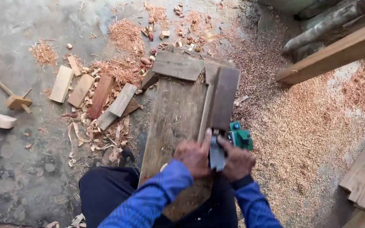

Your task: Smoothing and shaping small wood blocks using an electric planer and a manual hand plane.

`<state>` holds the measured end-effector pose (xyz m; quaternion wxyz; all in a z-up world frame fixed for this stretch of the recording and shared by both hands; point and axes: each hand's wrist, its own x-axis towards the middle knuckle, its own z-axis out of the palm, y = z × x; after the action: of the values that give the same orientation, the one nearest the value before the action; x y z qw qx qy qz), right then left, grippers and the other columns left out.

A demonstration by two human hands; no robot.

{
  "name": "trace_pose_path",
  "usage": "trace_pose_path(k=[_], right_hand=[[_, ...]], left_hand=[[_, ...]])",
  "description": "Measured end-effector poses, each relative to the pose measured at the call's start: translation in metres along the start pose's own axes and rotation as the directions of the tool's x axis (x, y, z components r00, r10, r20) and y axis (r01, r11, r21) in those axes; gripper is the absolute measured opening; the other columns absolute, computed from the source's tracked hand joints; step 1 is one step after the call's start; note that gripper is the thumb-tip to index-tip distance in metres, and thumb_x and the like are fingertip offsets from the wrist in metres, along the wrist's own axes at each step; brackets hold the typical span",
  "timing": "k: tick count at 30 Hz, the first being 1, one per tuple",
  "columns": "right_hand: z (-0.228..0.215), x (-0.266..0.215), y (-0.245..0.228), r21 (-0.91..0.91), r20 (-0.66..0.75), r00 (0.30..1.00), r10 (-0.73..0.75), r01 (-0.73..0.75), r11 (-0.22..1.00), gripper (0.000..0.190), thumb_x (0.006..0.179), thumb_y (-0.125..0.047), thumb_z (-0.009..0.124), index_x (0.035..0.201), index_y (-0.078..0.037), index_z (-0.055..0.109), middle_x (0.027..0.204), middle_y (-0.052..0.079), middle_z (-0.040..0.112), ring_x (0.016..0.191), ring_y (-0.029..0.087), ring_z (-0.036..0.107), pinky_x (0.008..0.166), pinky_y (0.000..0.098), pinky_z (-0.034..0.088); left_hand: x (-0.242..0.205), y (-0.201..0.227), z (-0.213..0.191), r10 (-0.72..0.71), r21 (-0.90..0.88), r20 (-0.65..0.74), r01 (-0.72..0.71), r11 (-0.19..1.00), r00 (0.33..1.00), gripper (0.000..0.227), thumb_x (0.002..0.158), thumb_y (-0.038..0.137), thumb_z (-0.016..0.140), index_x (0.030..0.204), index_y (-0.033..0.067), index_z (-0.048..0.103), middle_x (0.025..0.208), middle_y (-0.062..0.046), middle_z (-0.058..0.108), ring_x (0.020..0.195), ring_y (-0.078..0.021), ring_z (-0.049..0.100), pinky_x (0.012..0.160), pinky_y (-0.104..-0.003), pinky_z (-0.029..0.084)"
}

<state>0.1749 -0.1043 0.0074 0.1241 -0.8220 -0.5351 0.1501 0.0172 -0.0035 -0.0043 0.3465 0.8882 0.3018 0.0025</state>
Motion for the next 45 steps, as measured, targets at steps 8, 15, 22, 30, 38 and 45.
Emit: trace_pose_path(k=[8, 15, 22, 30, 38, 45], right_hand=[[0.023, -0.074, 0.0, -0.04, 0.179, 0.973, 0.149, -0.144, 0.989, 0.065, 0.067, -0.046, 0.079, 0.129, -0.028, 0.073, 0.068, 0.011, 0.074, 0.062, 0.032, 0.071, 0.063, 0.0478, 0.054], [0.002, 0.193, 0.056, -0.111, 0.08, 0.997, 0.022, -0.013, 0.994, 0.048, 0.078, -0.037, 0.075, 0.122, -0.018, 0.07, 0.095, 0.019, 0.075, 0.083, 0.037, 0.073, 0.073, 0.0519, 0.057], [-0.012, 0.184, 0.043, -0.002, 0.028, 0.999, -0.029, 0.029, 1.0, 0.053, 0.079, -0.04, 0.075, 0.127, -0.02, 0.07, 0.103, 0.02, 0.075, 0.09, 0.038, 0.073, 0.078, 0.0492, 0.057], [0.012, -0.063, -0.006, -0.054, 0.067, 0.997, -0.035, 0.039, 0.998, 0.056, 0.074, -0.043, 0.074, 0.127, -0.027, 0.071, 0.069, 0.011, 0.072, 0.059, 0.03, 0.07, 0.057, 0.0461, 0.054], [0.031, 0.074, 0.034, -0.313, -0.182, 0.915, -0.359, 0.292, 0.904, 0.05, 0.073, -0.032, 0.069, 0.123, -0.032, 0.063, 0.098, 0.004, 0.08, 0.07, 0.023, 0.069, 0.063, 0.0429, 0.053], [-0.008, 0.241, 0.05, -0.07, -0.028, 0.995, -0.093, 0.091, 0.993, 0.061, 0.073, -0.042, 0.081, 0.13, -0.024, 0.07, 0.095, 0.018, 0.077, 0.082, 0.038, 0.074, 0.071, 0.0486, 0.057]], left_hand=[[-0.066, 0.017, 0.036, -0.005, -0.061, 0.021, 0.006, 0.998, 1.0, 0.111, 0.062, 0.038, 0.082, 0.15, -0.0127, 0.037, 0.078, -0.019, 0.07, 0.068, -0.0338, 0.068, 0.066, -0.047, 0.052], [0.199, -0.052, -0.035, -0.115, 0.088, 0.033, 0.112, 0.99, 0.993, 0.099, 0.069, 0.049, 0.082, 0.152, 0.0162, 0.04, 0.09, -0.019, 0.073, 0.083, -0.0389, 0.073, 0.075, -0.053, 0.056], [0.18, -0.037, -0.056, -0.137, 0.088, 0.084, 0.129, 0.988, 0.987, 0.114, 0.072, 0.048, 0.078, 0.163, 0.0033, 0.024, 0.097, -0.022, 0.074, 0.09, -0.0401, 0.074, 0.08, -0.051, 0.058], [-0.068, 0.019, 0.022, -0.101, -0.028, 0.043, 0.102, 0.994, 0.994, 0.107, 0.07, 0.034, 0.078, 0.157, -0.007, 0.032, 0.074, -0.018, 0.07, 0.062, -0.0332, 0.069, 0.063, -0.049, 0.054], [0.08, -0.046, 0.023, -0.031, -0.058, -0.104, 0.025, 0.998, 0.994, 0.112, 0.061, 0.034, 0.081, 0.157, -0.003, 0.035, 0.08, -0.013, 0.073, 0.07, -0.0325, 0.071, 0.065, -0.051, 0.052], [0.226, -0.059, -0.074, -0.115, 0.038, -0.026, 0.116, 0.993, 0.993, 0.11, 0.063, 0.044, 0.083, 0.154, 0.0054, 0.034, 0.091, -0.023, 0.073, 0.083, -0.041, 0.072, 0.074, -0.052, 0.056]])
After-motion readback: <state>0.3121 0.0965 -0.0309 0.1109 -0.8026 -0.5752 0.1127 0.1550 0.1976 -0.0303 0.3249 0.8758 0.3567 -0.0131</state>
